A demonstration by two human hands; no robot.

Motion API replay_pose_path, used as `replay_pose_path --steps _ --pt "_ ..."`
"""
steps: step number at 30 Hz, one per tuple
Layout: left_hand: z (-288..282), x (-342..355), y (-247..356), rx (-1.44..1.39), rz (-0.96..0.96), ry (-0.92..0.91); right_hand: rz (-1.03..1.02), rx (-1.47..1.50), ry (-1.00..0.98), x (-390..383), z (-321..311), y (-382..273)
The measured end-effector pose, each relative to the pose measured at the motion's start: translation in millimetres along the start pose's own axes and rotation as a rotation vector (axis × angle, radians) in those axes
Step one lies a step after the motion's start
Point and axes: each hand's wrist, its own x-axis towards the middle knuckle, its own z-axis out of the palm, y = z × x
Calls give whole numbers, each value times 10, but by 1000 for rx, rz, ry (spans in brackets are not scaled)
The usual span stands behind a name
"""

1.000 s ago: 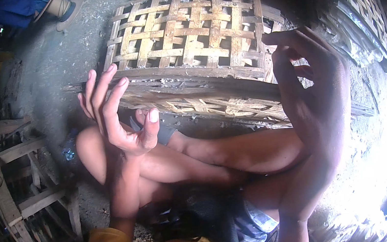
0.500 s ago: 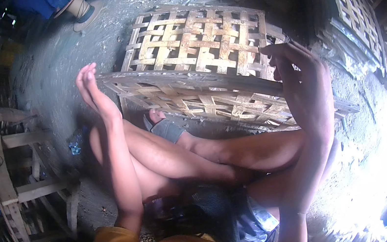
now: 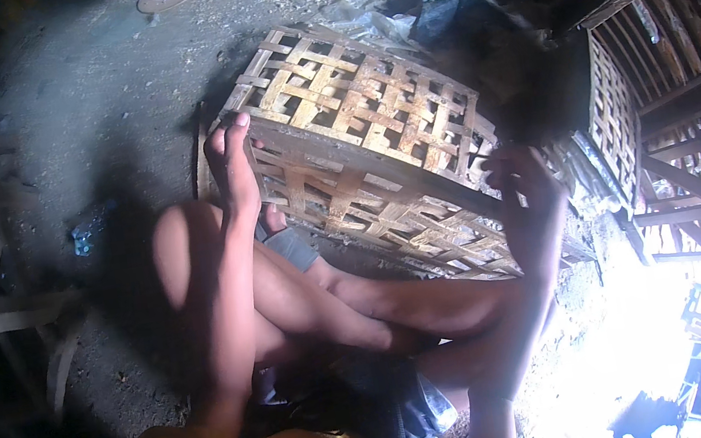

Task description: The person sits on the floor and weaves thin wooden strips into a lattice pattern by hand. They repeatedly interlace the strips, adjust the alignment, and press the edges to secure the weave.

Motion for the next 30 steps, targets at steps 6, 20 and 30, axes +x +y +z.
replay_pose_path --steps 6,20,30 --pt "-150 101 -262 97 -142 -23 -353 -53 -105 300 668 -844" --pt "-16 96 -264 238 -8 38 -594 -209 -297 563 1184 -1031" --pt "17 79 -23 138 57 -32 -562 -141 -331 641 1169 -1068"
